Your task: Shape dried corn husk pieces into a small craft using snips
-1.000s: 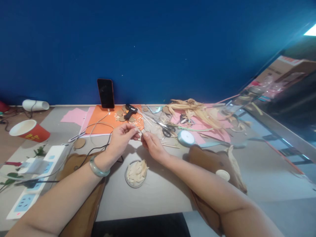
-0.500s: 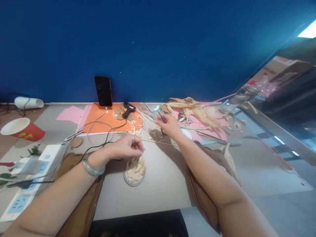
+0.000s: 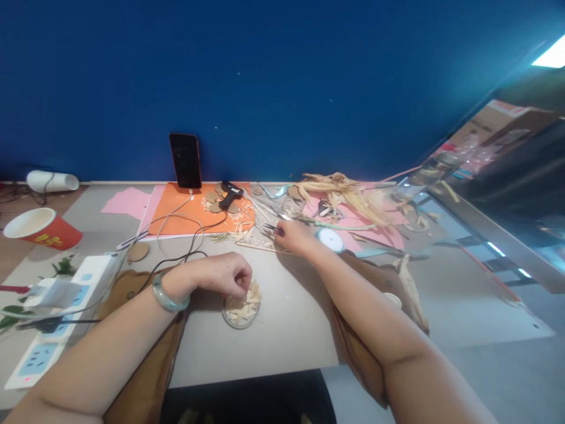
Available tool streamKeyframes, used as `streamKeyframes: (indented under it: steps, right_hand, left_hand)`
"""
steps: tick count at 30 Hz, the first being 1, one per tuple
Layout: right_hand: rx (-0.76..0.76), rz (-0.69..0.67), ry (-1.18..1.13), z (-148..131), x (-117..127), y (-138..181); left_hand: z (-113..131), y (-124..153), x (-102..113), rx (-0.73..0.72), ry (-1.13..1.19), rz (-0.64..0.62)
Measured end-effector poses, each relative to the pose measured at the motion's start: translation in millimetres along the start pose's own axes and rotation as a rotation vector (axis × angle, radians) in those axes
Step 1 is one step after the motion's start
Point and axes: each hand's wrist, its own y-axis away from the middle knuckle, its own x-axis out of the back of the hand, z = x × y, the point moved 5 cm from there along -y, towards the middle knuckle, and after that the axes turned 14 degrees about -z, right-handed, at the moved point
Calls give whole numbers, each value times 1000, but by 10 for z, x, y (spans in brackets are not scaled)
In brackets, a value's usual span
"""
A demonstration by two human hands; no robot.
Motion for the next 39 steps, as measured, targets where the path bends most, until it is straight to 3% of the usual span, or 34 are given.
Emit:
streamKeyframes:
  steps: [2, 4, 8, 11, 15, 22, 32, 39]
  right_hand:
    - [68, 52, -133, -8, 21, -4]
    - [228, 62, -393, -69, 41, 20]
    - [544, -59, -921, -299, 39, 171]
    - [578, -140, -1083, -450, -19, 289]
    - [574, -156, -1113, -566, -80, 374]
    - [575, -111, -1175, -605, -109, 409]
    - [518, -75, -1187, -616, -153, 415]
    - [581, -31, -1192, -651, -237, 403]
  left_hand:
    - [-18, -29, 41, -22, 67, 89]
    - [-61, -55, 110, -43, 198, 234]
    - [-155, -58, 233, -60, 513, 493]
    - [-109, 1, 311, -164, 647, 630]
    - [-28, 90, 368, -263, 692, 749]
    - [-100, 99, 393, -318, 761, 831]
    - [-51, 83, 350, -312, 748, 766]
    - [-34, 63, 314, -260, 722, 741]
